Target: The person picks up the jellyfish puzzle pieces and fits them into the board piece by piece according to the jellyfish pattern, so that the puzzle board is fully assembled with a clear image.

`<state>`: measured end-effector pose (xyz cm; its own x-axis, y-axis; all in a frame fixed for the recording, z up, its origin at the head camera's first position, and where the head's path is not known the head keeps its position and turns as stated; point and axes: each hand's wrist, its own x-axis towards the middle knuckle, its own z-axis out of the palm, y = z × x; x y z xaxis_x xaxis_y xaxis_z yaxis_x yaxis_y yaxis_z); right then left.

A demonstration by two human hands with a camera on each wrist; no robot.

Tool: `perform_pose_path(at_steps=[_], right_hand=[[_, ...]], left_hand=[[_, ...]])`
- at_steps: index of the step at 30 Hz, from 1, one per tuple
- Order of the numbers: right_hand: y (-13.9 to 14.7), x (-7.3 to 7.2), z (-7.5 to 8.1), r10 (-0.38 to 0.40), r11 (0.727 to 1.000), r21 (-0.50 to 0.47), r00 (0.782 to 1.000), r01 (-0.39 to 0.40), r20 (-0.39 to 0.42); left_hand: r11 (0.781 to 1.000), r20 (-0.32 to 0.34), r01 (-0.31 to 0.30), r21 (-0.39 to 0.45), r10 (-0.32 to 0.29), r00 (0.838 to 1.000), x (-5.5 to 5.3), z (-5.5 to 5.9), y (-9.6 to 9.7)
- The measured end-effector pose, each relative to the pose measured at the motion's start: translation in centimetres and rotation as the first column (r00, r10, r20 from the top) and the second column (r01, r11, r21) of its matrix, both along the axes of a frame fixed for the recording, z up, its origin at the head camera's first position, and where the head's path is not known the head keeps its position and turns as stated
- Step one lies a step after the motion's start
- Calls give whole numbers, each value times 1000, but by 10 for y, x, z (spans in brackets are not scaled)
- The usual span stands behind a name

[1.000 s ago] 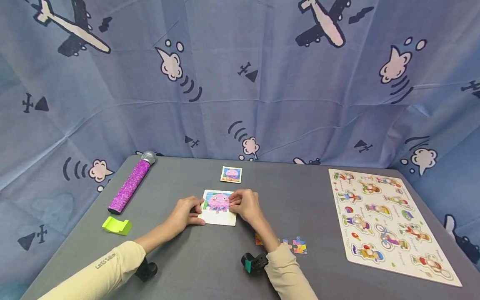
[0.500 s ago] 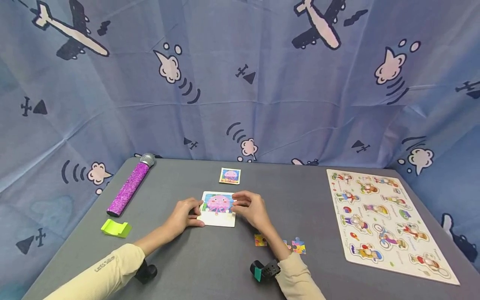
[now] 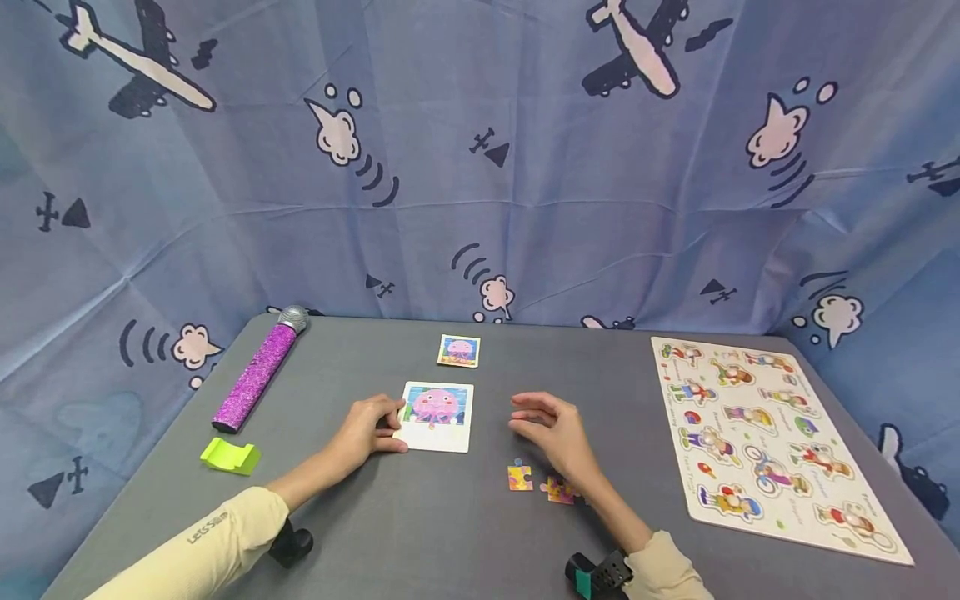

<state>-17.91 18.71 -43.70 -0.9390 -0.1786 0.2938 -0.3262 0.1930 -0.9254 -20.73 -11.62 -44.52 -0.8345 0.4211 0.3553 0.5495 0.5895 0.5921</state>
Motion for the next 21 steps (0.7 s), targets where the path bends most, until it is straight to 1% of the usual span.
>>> perform_pose_path(at_steps=[4,7,10,13,16,21], right_hand=[[15,10,-3,53,996,70,998,-51,-21],[24,17,-5,99,986,136,995,-97,-2],[29,23,-7,123,968,219,992,-125,21],[31,27,-9,135,936,326,991,-129,4],[31,29,-11,142,911,395,990,-121,-25],[30,29,-15,130,891,443,991,-97,-45]], left_hand=[[1000,-11,0,-8,0,1000,0,0,0],[1000,-25,0,-14,0,1000,-2,-1,-1],[1000,-25,-2,-18,2,1000,-3,-2,-1],[1000,-14,-4,-9,4,1000,-2,-2,-1],[1000,-6,-6,-8,6,1000,-2,-1,-1],[1000,4,-7,-18,7,1000,-1,-1,0]])
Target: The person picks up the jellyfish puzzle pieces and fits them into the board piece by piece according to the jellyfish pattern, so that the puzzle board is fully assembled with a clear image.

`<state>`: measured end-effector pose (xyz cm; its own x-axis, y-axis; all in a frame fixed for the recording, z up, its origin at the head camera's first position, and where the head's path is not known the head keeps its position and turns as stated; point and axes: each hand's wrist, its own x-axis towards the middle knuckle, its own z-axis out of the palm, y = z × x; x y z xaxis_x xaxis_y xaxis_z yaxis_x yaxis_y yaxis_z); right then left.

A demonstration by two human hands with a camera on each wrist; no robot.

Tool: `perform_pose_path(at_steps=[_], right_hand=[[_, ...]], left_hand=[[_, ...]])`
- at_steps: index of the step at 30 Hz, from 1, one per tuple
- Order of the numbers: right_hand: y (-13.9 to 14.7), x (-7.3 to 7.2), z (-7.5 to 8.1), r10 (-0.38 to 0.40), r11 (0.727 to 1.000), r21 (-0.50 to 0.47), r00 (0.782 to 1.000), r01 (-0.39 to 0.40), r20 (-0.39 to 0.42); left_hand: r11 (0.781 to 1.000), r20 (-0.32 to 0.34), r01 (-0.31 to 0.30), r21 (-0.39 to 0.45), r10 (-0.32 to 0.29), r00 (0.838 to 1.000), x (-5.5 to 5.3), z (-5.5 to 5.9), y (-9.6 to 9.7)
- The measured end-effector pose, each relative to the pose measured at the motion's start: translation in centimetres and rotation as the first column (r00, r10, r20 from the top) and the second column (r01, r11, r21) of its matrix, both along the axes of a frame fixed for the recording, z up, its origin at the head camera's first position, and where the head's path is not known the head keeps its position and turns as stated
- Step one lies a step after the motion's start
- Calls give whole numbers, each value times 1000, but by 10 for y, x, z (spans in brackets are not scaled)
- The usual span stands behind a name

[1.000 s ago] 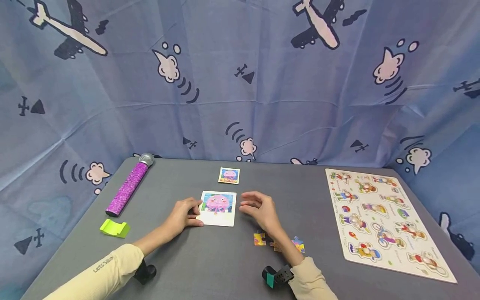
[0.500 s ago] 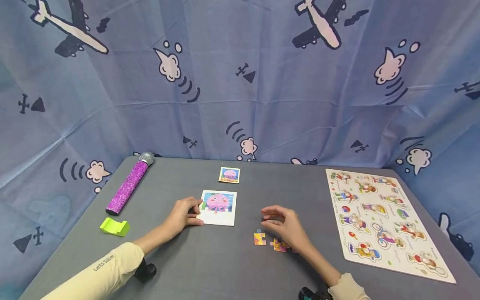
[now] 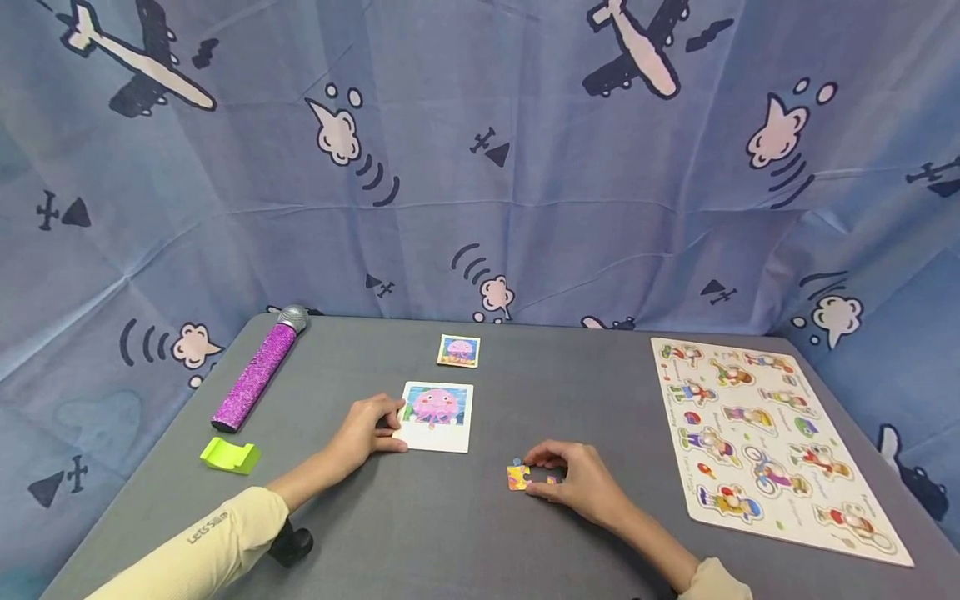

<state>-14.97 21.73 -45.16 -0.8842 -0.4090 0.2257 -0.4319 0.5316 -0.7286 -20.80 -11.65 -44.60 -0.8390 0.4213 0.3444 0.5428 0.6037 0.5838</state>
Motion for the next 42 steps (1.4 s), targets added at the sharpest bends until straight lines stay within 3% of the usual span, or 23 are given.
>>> perform_pose_path(at_steps=[5,14,23,42], right_hand=[[-1,0,2,-18,1000,-14,1000,18,-2],[-8,3,13,-51,967,-240,985,90,164],[-19,-1,25,-111,938,-276,934,212,339],[-63,-18,18,-97,867,-415,910,277,404]], left_hand=[[1000,19,-7,-2,7,1000,1,1,0],[1000,13,-9,9,9,1000,3,2,0],[1000,7,-3,23,3,1000,2,2,0],[1000,34,7,25,-8,999,0,1,-1]])
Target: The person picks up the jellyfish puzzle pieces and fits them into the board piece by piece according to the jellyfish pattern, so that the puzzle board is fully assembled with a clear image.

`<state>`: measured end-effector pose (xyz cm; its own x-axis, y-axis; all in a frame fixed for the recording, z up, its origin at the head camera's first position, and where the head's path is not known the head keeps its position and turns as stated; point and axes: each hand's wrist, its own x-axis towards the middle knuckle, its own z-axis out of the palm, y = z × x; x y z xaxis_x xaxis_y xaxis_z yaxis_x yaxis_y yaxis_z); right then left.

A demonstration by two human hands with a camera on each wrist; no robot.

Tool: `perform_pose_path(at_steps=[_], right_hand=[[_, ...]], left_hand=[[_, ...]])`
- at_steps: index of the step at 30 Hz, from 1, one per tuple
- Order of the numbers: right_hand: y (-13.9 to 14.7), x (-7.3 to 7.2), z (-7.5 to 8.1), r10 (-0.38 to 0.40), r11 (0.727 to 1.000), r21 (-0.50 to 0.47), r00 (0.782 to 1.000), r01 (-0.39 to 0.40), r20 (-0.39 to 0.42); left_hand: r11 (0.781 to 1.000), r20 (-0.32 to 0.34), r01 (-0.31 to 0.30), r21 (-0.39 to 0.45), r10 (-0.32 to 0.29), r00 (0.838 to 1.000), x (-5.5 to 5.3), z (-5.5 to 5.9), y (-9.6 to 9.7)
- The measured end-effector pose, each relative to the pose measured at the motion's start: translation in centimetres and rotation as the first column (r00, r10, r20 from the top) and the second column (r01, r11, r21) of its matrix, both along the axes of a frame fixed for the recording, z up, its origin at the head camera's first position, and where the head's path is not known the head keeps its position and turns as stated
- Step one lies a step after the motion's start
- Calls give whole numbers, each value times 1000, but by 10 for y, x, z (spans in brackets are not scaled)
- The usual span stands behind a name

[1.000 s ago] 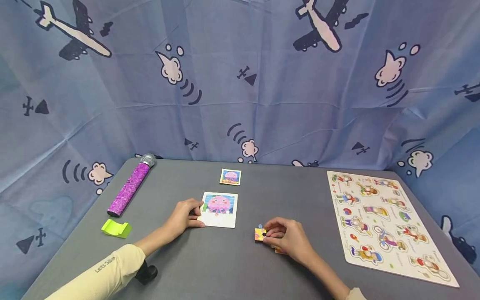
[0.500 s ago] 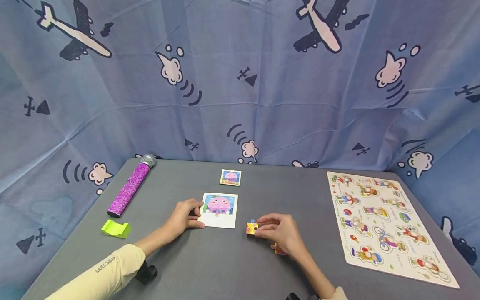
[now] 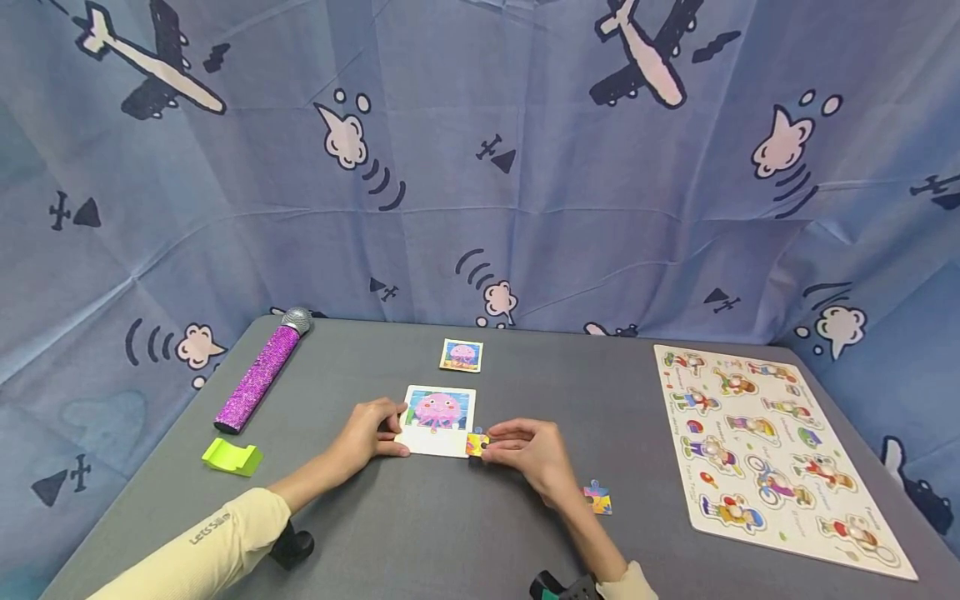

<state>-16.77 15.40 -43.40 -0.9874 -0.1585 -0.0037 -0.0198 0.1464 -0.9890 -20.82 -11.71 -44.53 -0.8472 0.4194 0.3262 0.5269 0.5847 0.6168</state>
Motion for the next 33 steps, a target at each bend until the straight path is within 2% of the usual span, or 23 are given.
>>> perform_pose_path(at_steps=[4,12,18,23,27,33], right_hand=[[-12,-4,-1,5,1000,-25,1000,-6,-7],[-39,-13,-4,-10,1000,-9,1000,10,-28],[-59,-20,-9,-56,996,62,997,59,-52],[-75,-25,-13,-84,986,133,989,100,-123],[-85,-27,-15,-73,972,205,975,117,-210],[-94,-27,-14,-49,944,298,954,141,-296]], left_hand=[[1000,-5,-2,1,2,1000,0,0,0],[1000,-21,3,-2,-3,1000,0,-1,1],[1000,-40,-3,-6,3,999,-1,-3,0],[1000,-41,4,-5,-4,999,-2,-3,-1],[1000,-53,5,-13,-6,999,-1,-1,-1],[1000,-64,9,-5,-10,998,-1,-1,-2]])
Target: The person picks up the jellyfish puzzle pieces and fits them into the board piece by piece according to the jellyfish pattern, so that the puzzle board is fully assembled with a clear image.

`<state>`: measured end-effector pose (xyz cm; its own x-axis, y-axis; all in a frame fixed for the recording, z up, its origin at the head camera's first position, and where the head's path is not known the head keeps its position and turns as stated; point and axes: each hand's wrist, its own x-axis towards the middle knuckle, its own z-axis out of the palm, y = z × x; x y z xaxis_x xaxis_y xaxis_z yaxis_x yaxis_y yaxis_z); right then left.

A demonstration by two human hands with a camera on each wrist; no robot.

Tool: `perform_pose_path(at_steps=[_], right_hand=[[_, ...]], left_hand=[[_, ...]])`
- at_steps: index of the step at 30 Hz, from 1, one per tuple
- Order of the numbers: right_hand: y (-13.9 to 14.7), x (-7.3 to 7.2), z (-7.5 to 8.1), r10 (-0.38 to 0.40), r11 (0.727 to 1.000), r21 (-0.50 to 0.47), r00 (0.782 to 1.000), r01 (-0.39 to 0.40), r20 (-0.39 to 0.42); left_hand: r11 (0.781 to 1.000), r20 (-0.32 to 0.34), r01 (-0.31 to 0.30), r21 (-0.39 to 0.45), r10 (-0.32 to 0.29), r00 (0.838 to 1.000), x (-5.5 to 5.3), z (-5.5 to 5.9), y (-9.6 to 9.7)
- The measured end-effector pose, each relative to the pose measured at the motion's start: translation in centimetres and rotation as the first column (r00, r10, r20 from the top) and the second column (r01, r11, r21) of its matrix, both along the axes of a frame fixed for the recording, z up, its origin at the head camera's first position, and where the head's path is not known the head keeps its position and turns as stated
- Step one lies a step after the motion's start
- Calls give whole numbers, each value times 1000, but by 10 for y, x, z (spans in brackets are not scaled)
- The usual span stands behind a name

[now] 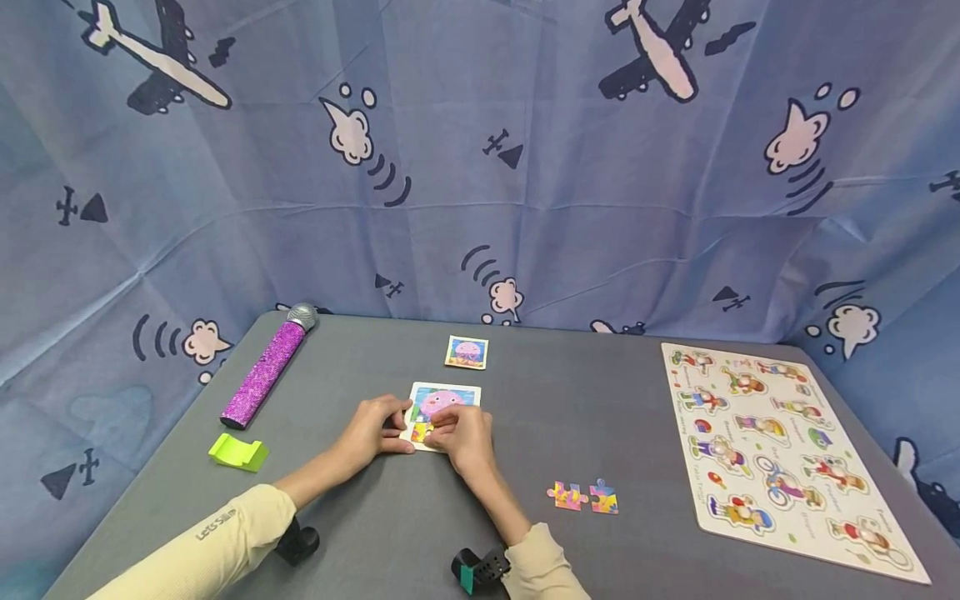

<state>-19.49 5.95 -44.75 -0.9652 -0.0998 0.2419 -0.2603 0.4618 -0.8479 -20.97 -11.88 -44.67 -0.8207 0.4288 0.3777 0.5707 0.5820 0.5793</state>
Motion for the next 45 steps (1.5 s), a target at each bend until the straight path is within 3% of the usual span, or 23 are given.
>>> perform_pose_path(at_steps=[7,15,21,26,34,41,45], right_hand=[[-9,-2,1,39,999,34,998,-37,-54],[-5,-1,4,58,998,-11,998,-58,15],[-3,1,6,24,999,-40,1000,-24,2],[-8,0,3,50,996,-75,999,-51,-10],[-10,-2,-3,37,999,-19,998,-38,-50],[-1,-1,-3,21,994,-106,1000,-22,-12],[6,-1,-4,12,984,-179,998,-2,57]], left_hand=[[1000,-10,-1,-7,1,1000,-2,0,0],[1000,4,-8,-4,8,1000,0,1,-1],[1000,-3,0,-1,0,1000,-1,-1,-1],[1000,27,0,10,0,1000,-1,-2,0],[1000,41,-6,13,5,999,-1,-2,1],[1000,28,6,17,-7,1000,-2,-1,1],[1000,31,9,14,-10,999,-2,-1,1]])
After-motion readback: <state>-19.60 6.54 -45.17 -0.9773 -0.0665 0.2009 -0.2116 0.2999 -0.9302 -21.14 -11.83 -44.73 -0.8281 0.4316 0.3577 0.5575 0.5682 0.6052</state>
